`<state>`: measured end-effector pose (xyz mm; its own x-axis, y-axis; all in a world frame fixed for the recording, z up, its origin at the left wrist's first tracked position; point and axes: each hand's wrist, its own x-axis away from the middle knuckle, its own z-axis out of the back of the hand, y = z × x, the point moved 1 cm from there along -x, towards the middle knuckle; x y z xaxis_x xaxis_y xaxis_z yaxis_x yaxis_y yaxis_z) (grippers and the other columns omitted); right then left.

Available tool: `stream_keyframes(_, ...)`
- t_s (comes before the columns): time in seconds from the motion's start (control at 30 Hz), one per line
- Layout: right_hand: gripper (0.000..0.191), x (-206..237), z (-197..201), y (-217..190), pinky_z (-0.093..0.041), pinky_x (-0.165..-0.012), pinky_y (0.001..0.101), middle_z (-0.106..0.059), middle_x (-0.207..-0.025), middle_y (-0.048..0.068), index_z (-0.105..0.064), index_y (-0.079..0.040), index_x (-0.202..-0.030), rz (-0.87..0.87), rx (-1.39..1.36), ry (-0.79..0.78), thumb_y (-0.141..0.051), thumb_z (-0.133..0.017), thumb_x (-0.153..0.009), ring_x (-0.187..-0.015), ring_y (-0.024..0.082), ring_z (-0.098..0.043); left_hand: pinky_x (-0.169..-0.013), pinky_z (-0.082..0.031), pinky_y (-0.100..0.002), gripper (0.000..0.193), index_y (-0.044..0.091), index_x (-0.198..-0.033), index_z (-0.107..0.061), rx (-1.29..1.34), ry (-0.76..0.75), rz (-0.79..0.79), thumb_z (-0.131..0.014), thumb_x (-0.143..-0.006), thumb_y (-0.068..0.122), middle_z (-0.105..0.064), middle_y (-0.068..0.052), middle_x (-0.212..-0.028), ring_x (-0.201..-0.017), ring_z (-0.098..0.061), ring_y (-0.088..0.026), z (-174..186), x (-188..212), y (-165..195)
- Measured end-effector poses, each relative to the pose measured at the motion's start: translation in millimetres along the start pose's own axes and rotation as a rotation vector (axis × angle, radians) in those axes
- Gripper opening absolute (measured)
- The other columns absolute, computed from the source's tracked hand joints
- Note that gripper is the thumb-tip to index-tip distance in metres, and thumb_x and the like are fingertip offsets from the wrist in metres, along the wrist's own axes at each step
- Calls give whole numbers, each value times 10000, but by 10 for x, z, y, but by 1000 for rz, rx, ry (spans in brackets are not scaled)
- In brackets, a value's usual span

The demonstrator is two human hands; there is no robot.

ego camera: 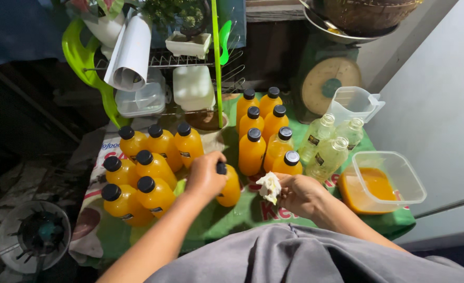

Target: The person wipes the exterior of multiple orange liquid-filled plastic bottles with a white tissue. They handle the bottles one at a time, rotating them to clean different sides, then place them back on the table. The person also tears off a fresh sheet of tissue from a roll during the process.

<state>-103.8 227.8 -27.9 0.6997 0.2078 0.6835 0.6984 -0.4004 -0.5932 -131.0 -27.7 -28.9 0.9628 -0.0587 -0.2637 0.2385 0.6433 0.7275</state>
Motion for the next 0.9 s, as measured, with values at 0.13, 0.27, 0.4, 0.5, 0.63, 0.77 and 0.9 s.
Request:
stream_keyframes(0.13, 407, -234, -263, 126, -564, -868, 328, -734, -1122, 180, -635, 56, -1271, 199, 214, -158, 45, -473, -899, -1002, 247, -720, -795, -541, -473, 347, 43, -967, -688, -11, -72, -64, -814, -644, 46, -723, -214, -932, -923, -681, -416, -18, 14, 37)
stream_keyframes(0.27, 407, -425, -697, 293, -555, -851, 321, -720, -1177, 113, -600, -27, -1364, 510, 562, 47, -48, -528, -964, -984, 208, -690, -821, -555, -459, 367, 69, -1026, -712, -36, -191, -43, -795, -669, 70, -730, -209, -937, -936, -697, -400, 69, -67, -19)
stream_keyframes(0.4, 532, -354, -895, 551, -538, -859, 272, -769, -1112, 74, -614, -146, -1417, 663, 1001, 282, -18, -563, -903, -965, 139, -723, -836, -558, -453, 353, 74, -1012, -733, -70, -293, -47, -825, -678, 138, -737, -201, -944, -939, -705, -384, 181, -102, -71)
stream_keyframes(0.5, 468, -378, -996, 685, -528, -861, 265, -771, -1132, 28, -644, -94, -1349, 818, 799, 169, 3, -546, -901, -992, 100, -685, -839, -559, -448, 361, 80, -979, -751, -74, -317, -83, -863, -651, 182, -744, -187, -943, -936, -712, -367, 252, -118, -155)
stream_keyframes(0.63, 431, -484, -1154, 740, -556, -796, 267, -782, -1073, 28, -679, -80, -1311, 759, 794, 186, -15, -529, -912, -932, 99, -692, -837, -561, -445, 346, 82, -960, -756, -69, -326, -106, -870, -649, 183, -743, -188, -940, -933, -711, -366, 341, -94, -282)
stream_keyframes(0.77, 390, -621, -1374, 592, -550, -729, 323, -755, -1020, 56, -711, -102, -1292, 488, 775, 246, -74, -543, -942, -857, 152, -672, -832, -560, -448, 319, 111, -976, -761, -32, -337, -119, -831, -666, 135, -740, -190, -924, -925, -707, -376, 440, -74, -385)
stream_keyframes(0.9, 388, -699, -1521, 560, -560, -717, 354, -754, -1004, 79, -709, -106, -1292, 392, 813, 277, -92, -571, -930, -838, 171, -679, -828, -561, -459, 240, 104, -978, -762, -49, -304, -46, -772, -738, 93, -735, -194, -934, -927, -704, -391, 526, -53, -439)
